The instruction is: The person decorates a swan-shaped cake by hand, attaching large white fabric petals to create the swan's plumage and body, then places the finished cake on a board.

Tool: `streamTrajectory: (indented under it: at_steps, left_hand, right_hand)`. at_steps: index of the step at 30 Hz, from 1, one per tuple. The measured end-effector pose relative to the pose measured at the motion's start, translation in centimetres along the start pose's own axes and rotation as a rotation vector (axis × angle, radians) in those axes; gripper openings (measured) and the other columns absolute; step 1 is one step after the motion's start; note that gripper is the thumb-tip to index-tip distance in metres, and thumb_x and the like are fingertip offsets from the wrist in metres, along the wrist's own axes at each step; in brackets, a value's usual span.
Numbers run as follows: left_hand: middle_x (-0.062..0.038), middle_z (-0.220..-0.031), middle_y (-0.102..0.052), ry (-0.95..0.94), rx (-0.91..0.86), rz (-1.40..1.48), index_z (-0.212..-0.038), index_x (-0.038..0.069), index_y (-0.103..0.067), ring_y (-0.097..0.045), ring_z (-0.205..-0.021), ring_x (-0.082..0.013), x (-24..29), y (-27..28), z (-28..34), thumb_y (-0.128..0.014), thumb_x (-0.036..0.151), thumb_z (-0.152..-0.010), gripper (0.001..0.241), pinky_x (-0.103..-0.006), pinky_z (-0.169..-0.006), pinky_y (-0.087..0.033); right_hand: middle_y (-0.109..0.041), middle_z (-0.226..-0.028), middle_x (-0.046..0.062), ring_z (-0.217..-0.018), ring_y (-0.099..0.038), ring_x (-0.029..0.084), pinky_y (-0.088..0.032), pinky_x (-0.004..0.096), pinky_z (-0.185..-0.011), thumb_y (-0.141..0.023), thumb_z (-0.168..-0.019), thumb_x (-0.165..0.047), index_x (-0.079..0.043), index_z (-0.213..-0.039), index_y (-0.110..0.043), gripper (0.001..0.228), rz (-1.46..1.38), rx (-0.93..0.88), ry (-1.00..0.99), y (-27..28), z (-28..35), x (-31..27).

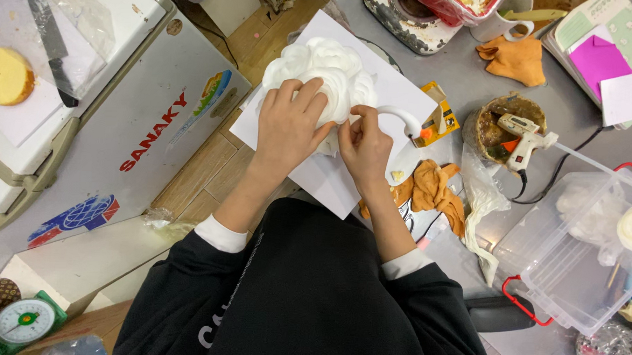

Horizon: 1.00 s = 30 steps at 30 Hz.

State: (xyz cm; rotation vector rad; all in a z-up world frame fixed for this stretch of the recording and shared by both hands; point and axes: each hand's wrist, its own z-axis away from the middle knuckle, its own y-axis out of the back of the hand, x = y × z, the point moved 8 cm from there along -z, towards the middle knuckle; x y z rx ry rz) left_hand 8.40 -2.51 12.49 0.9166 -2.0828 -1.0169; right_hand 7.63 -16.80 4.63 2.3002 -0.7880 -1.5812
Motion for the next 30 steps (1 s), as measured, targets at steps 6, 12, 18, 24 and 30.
streamTrajectory:
  at_steps: [6,12,18,24,30]
  left_hand:
    - [-0.006,-0.129,-0.062,-0.01,-0.062,-0.08,-0.109,0.006,-0.067,-0.056,-0.11,-0.0261,0.3,-0.2,-0.2,-0.09,0.026,-0.073,0.047,-0.0394,-0.087,-0.045]
    - [-0.014,-0.134,-0.061,-0.021,0.007,0.039,-0.114,0.001,-0.067,-0.056,-0.116,-0.0295,0.4,1.5,-0.1,-0.086,0.034,-0.073,0.057,-0.0429,-0.095,-0.045]
    - [-0.01,-0.136,-0.064,-0.003,0.01,0.066,-0.125,0.006,-0.069,-0.06,-0.121,-0.0269,-0.1,0.8,0.8,-0.082,0.025,-0.085,0.046,-0.0394,-0.102,-0.046]
    - [-0.008,-0.128,-0.067,0.006,-0.004,0.063,-0.117,0.007,-0.07,-0.06,-0.115,-0.0236,-1.1,0.7,0.9,-0.08,0.025,-0.083,0.04,-0.0403,-0.098,-0.045]
    - [-0.006,-0.127,-0.067,0.013,0.017,0.058,-0.116,0.007,-0.069,-0.06,-0.116,-0.0222,-1.4,0.9,1.1,-0.08,0.023,-0.083,0.038,-0.0391,-0.096,-0.043]
  right_hand:
    - [-0.058,-0.063,0.002,-0.051,-0.056,0.011,-0.046,0.026,-0.052,-0.073,-0.093,-0.004,-0.003,-0.13,-0.064,0.039,0.015,-0.025,0.081,-0.1,0.5,-0.4]
    - [-0.06,-0.062,0.005,-0.05,-0.057,0.014,-0.047,0.028,-0.054,-0.073,-0.095,-0.007,-0.005,-0.129,-0.07,0.034,0.096,-0.039,0.087,0.1,0.6,0.1]
    - [-0.063,-0.065,0.007,-0.053,-0.061,0.015,-0.049,0.028,-0.055,-0.074,-0.094,-0.008,-0.005,-0.124,-0.071,0.031,0.1,-0.073,0.059,-0.1,0.4,0.1]
    - [-0.06,-0.063,0.005,-0.051,-0.056,0.013,-0.046,0.028,-0.053,-0.071,-0.098,-0.006,-0.004,-0.119,-0.071,0.021,0.084,-0.035,0.027,0.2,0.3,0.5]
    - [-0.054,-0.059,0.003,-0.049,-0.048,0.011,-0.041,0.027,-0.05,-0.072,-0.098,-0.007,-0.004,-0.105,-0.069,0.008,0.088,-0.027,-0.038,0.0,0.5,1.6]
